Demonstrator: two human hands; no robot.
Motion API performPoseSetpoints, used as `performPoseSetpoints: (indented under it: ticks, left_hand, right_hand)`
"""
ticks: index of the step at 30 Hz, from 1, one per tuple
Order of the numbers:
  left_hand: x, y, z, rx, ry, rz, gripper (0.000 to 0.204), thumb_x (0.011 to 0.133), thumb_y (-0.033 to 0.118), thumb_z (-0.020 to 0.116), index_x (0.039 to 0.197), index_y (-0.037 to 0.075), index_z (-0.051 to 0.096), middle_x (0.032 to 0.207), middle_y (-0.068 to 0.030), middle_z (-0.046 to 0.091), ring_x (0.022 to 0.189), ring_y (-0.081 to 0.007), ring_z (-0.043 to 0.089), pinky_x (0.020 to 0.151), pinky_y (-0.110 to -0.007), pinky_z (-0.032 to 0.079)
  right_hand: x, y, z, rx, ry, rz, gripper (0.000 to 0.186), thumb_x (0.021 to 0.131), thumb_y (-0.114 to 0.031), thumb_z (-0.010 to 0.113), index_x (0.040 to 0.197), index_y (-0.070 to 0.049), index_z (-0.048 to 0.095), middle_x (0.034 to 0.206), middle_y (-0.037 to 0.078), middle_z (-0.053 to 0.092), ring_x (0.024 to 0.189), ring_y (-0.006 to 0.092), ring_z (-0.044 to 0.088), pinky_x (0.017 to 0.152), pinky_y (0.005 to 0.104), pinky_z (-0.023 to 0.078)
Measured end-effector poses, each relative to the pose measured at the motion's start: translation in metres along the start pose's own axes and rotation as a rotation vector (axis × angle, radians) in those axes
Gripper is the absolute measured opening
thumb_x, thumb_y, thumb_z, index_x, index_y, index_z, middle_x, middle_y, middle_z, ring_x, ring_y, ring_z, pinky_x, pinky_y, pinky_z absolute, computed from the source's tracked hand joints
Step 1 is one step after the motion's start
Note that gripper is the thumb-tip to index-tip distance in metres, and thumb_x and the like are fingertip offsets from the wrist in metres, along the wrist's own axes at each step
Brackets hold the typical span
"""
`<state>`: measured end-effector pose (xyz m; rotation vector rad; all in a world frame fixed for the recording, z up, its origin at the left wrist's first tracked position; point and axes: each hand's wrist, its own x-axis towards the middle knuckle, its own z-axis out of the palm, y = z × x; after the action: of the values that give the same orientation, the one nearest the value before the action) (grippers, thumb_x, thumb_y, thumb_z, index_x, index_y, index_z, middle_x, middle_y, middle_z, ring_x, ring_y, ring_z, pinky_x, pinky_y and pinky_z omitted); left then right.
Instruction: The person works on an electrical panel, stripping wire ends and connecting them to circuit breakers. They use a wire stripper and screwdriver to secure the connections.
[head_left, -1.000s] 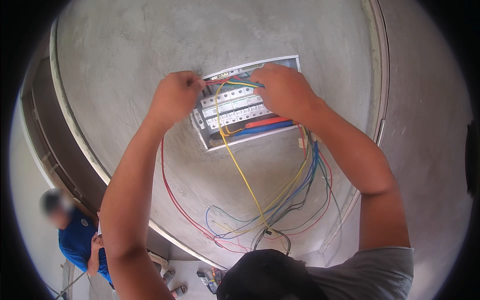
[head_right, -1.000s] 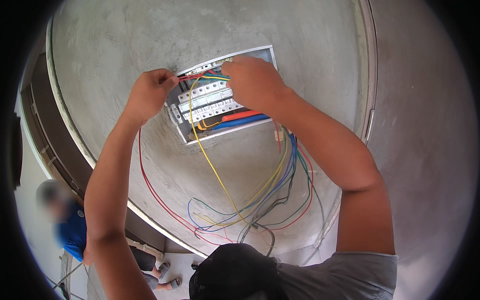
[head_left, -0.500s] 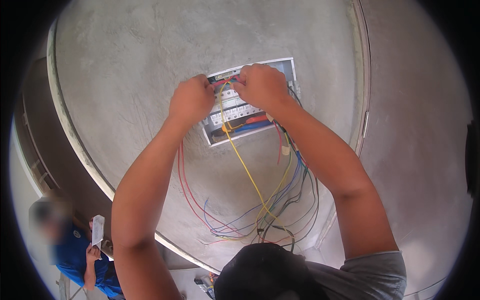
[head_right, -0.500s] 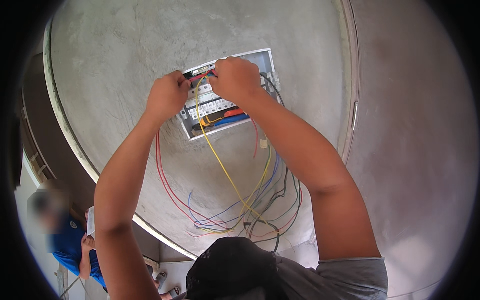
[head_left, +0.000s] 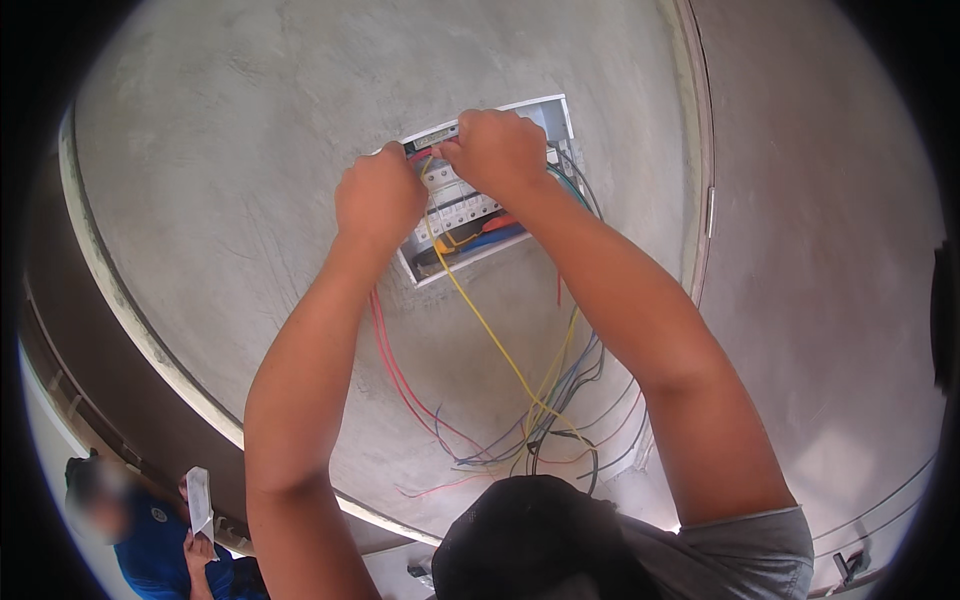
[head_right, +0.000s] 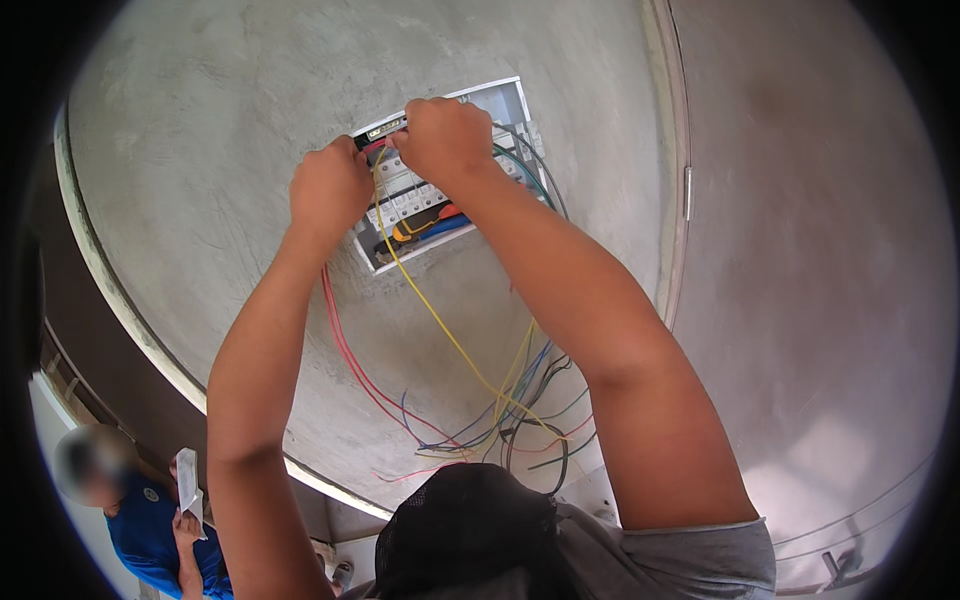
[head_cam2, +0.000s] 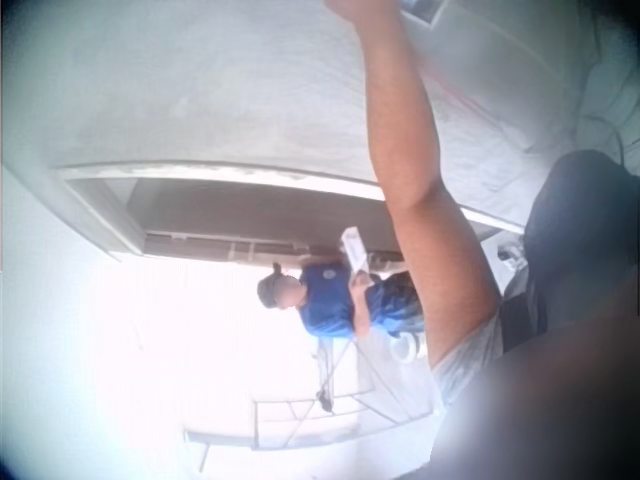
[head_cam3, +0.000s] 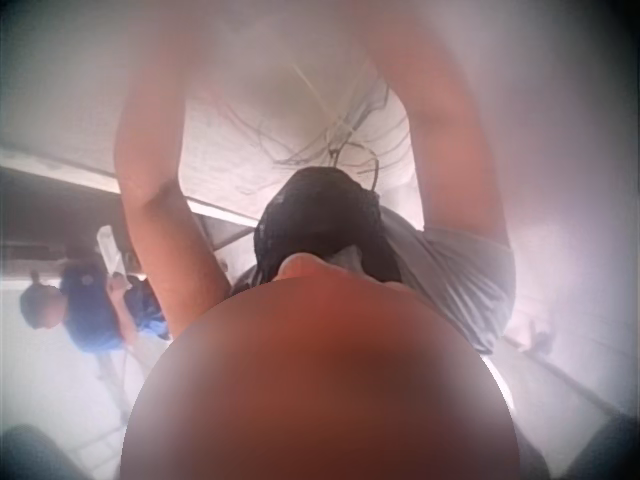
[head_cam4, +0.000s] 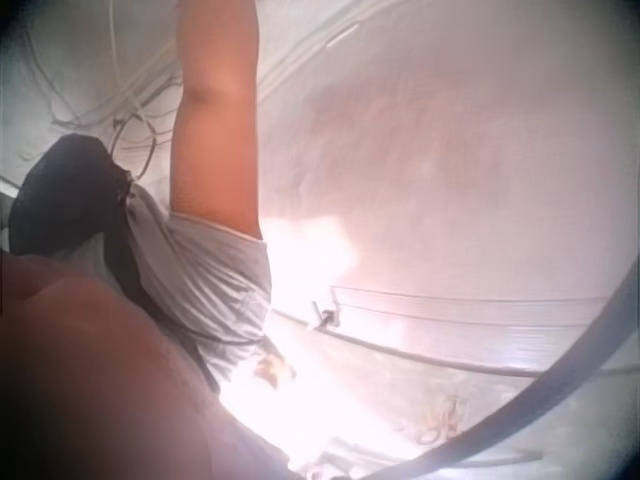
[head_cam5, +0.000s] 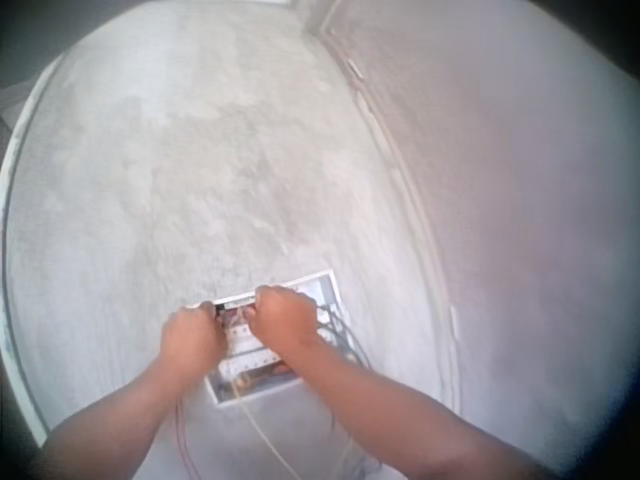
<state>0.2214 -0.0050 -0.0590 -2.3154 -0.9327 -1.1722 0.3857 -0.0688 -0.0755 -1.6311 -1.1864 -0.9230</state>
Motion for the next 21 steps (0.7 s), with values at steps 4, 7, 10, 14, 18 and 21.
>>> performPoseSetpoints:
  ticks: [4, 7, 10, 14, 18, 21]
  left_hand:
    - [0.001, 0.001, 0.0, 0.044, -0.046, 0.021, 0.02, 0.097, 0.014, 0.07, 0.113, 0.004, 0.079, 0.106, -0.0235, 0.083, 0.103, -0.0436, 0.082, 0.09, -0.054, 0.065]
    - [-0.005, -0.002, 0.0, 0.03, -0.01, 0.068, 0.021, 0.103, 0.021, 0.068, 0.113, 0.005, 0.078, 0.105, -0.0244, 0.083, 0.099, -0.0454, 0.082, 0.088, -0.056, 0.065]
    - [-0.007, -0.008, -0.004, 0.041, -0.019, 0.104, 0.025, 0.108, 0.027, 0.065, 0.114, 0.006, 0.077, 0.105, -0.0243, 0.083, 0.098, -0.0462, 0.081, 0.087, -0.057, 0.065]
    - [-0.009, -0.012, -0.006, 0.073, -0.028, 0.11, 0.029, 0.111, 0.03, 0.062, 0.117, 0.006, 0.077, 0.105, -0.0231, 0.083, 0.099, -0.0454, 0.081, 0.088, -0.056, 0.065]
    - [-0.01, -0.01, 0.003, 0.066, -0.06, 0.057, 0.025, 0.11, 0.026, 0.061, 0.116, 0.006, 0.076, 0.104, -0.0235, 0.083, 0.099, -0.0448, 0.082, 0.088, -0.057, 0.064]
    - [-0.009, -0.005, 0.012, 0.063, -0.025, 0.031, 0.022, 0.107, 0.021, 0.061, 0.115, 0.006, 0.074, 0.102, -0.0232, 0.083, 0.097, -0.0451, 0.082, 0.087, -0.057, 0.064]
  right_hand:
    - [-0.003, -0.004, -0.001, 0.006, 0.027, 0.008, 0.048, 0.09, -0.055, 0.09, 0.092, -0.008, 0.08, 0.09, 0.014, 0.08, 0.087, 0.0367, 0.08, 0.074, 0.05, 0.061]
    - [-0.01, -0.007, -0.005, -0.019, 0.02, 0.038, 0.048, 0.091, -0.056, 0.088, 0.095, -0.008, 0.081, 0.095, 0.015, 0.081, 0.089, 0.0374, 0.081, 0.078, 0.0506, 0.062]
    - [-0.012, -0.012, -0.006, -0.037, -0.007, 0.048, 0.048, 0.092, -0.056, 0.087, 0.098, -0.008, 0.082, 0.1, 0.016, 0.082, 0.092, 0.0376, 0.081, 0.082, 0.0509, 0.062]
    - [-0.011, -0.015, -0.004, -0.009, -0.023, 0.123, 0.053, 0.09, -0.063, 0.087, 0.089, -0.011, 0.08, 0.091, 0.011, 0.081, 0.09, 0.0339, 0.08, 0.079, 0.0478, 0.059]
    - [-0.009, -0.008, 0.003, 0.065, -0.04, 0.186, 0.056, 0.087, -0.067, 0.088, 0.082, -0.012, 0.076, 0.082, 0.009, 0.078, 0.082, 0.0326, 0.077, 0.073, 0.0467, 0.057]
    - [-0.008, -0.002, 0.012, 0.087, 0.063, 0.081, 0.056, 0.086, -0.065, 0.089, 0.08, -0.011, 0.075, 0.078, 0.01, 0.076, 0.078, 0.0335, 0.076, 0.07, 0.048, 0.056]
